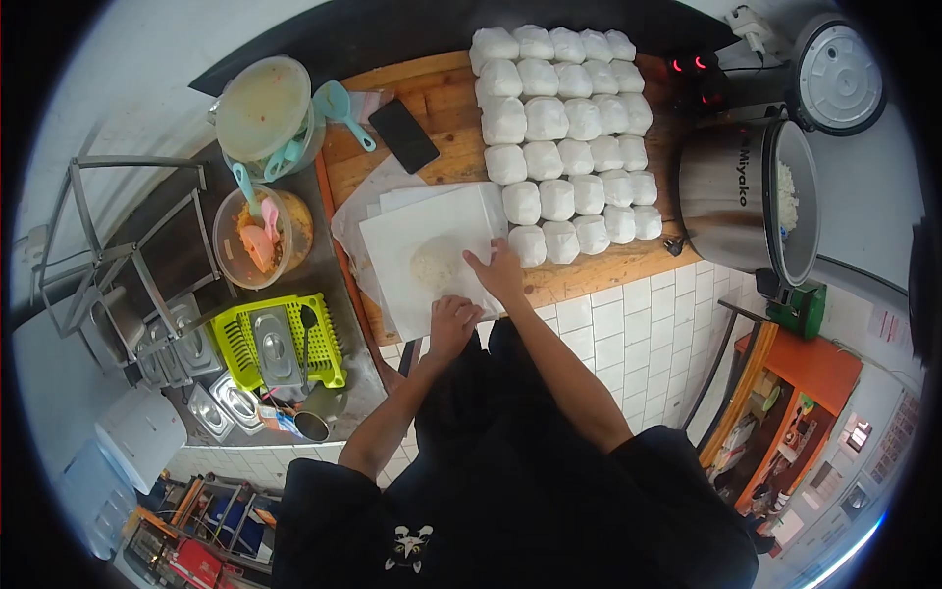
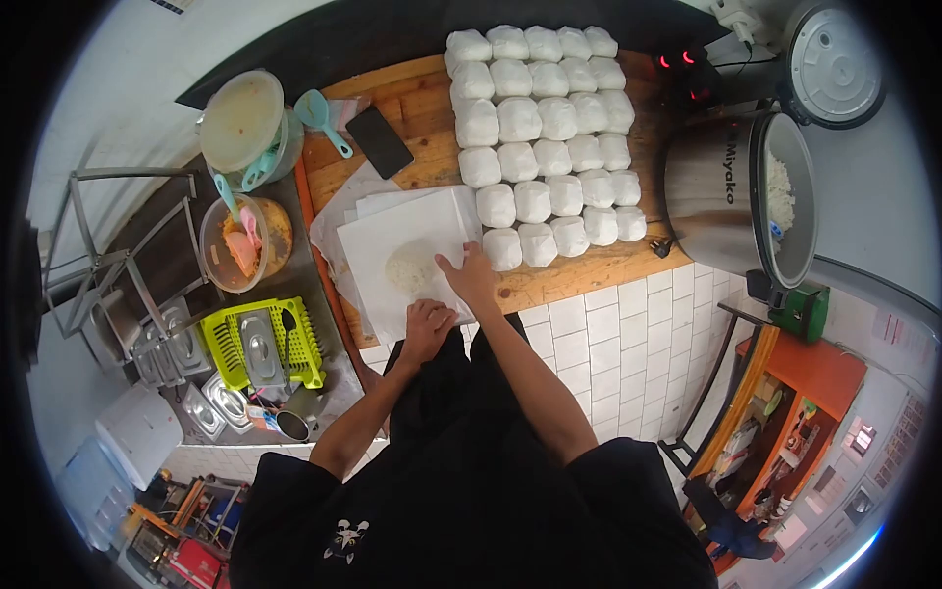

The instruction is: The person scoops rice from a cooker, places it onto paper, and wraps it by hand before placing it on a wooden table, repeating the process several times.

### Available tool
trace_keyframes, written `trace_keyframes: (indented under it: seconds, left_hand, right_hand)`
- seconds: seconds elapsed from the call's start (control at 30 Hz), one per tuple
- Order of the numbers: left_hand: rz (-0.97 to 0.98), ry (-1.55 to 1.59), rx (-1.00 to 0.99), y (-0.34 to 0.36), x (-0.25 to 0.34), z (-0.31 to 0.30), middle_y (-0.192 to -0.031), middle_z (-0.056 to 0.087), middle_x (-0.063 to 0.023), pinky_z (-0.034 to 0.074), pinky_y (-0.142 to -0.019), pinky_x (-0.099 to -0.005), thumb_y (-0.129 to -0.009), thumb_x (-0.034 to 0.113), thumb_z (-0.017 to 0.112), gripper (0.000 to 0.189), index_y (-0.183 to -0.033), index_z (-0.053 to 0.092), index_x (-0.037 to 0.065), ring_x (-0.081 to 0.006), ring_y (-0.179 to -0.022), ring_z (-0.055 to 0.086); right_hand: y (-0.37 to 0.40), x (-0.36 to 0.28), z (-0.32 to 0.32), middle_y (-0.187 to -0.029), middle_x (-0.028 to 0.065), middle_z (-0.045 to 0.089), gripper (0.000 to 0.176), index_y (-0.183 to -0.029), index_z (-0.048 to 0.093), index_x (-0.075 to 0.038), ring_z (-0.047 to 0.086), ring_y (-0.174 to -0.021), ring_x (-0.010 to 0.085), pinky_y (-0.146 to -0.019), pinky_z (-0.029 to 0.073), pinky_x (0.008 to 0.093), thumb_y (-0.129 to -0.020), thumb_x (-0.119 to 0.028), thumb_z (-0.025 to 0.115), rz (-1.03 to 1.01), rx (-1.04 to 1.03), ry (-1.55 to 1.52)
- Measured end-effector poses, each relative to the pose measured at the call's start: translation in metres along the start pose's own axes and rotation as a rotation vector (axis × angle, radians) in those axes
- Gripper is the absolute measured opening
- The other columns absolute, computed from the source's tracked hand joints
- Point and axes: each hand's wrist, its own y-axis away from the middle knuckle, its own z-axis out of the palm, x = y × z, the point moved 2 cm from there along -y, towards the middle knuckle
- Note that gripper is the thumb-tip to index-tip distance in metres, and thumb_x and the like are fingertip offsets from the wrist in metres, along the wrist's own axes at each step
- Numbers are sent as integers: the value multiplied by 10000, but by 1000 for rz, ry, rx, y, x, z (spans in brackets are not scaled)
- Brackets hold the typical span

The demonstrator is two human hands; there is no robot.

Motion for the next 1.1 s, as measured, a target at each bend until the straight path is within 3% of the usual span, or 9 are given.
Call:
trace_keyframes:
  seconds: [0.13, 0.33, 0.5, 0.53, 0.63, 0.73, 0.83, 0.93, 1.1]
  left_hand:
    - [129, 93, -33, -14, 14, -21, -938, 605, -50, 455, -785, -419, -757, 205, 791, 252, -962, 663, 133, -263, -924, 590]
    - [-99, -7, 143, -102, -18, -86, -1216, 587, -164, 356, -1036, -481, -794, 186, 740, 523, -1262, 545, 55, -371, -1179, 507]
    - [-98, 41, -411, -159, -100, -119, -1289, 562, -180, 402, -1013, -434, -712, 221, 793, 815, -1402, 394, 51, -350, -1206, 516]
    - [-354, 21, -677, -167, -106, -131, -1242, 592, -185, 439, -967, -419, -690, 240, 805, 758, -1345, 480, 40, -331, -1180, 541]
    - [-321, -313, -793, -158, -140, -141, -1129, 647, -177, 462, -930, -421, -682, 270, 807, 645, -1231, 581, 15, -357, -1092, 588]
    - [-347, -199, -491, -140, -167, -138, -1043, 680, -150, 508, -842, -385, -694, 314, 804, 577, -1150, 636, 4, -328, -931, 656]
    - [-836, 418, -327, -120, -148, -132, -990, 695, -128, 533, -766, -348, -737, 358, 788, 558, -1137, 649, -5, -276, -830, 680]
    - [-1005, 406, -156, -78, -108, -120, -968, 696, -134, 538, -727, -347, -774, 415, 764, 539, -1074, 677, -24, -223, -835, 678]
    - [-892, 133, -416, 23, -96, -83, -954, 684, -241, 525, -788, -411, -777, 431, 753, 566, -1012, 666, -77, -358, -907, 679]
  right_hand:
    - [-45, -16, 17, -896, 280, 677, 528, -1114, 592, 86, 657, -869, 434, -761, 521, 426, -789, -301, 747, -139, 79, 37]
    - [-52, -26, -24, -851, 232, 660, 406, -1077, 610, 59, 650, -847, 377, -773, 510, 398, -836, -250, 715, -298, -387, 18]
    - [-51, -7, -24, -883, 188, 647, 414, -1019, 601, 56, 634, -781, 277, -736, 501, 403, -841, -292, 738, -275, -405, -191]
    - [-50, -21, -30, -886, 185, 652, 430, -1030, 605, 55, 643, -795, 284, -739, 502, 406, -832, -299, 746, -235, -396, -134]
    - [-66, 11, -6, -886, 185, 662, 551, -1132, 592, 28, 662, -814, 312, -722, 512, 415, -762, -326, 795, -257, -362, 60]
    - [-72, 7, -9, -887, 189, 663, 635, -1159, 574, 20, 661, -808, 328, -717, 521, 419, -707, -348, 825, -139, -400, 148]
    - [-52, 10, -11, -881, 181, 659, 657, -1129, 582, 25, 658, -813, 330, -722, 524, 421, -667, -363, 843, -67, -284, -21]
    - [-26, 24, -18, -904, 191, 648, 612, -1019, 633, 35, 643, -806, 340, -728, 524, 417, -642, -397, 845, -50, -333, 86]
    - [6, 69, -19, -840, 226, 637, 540, -756, 649, 41, 632, -828, 381, -757, 507, 449, -629, -452, 828, -178, -568, 451]
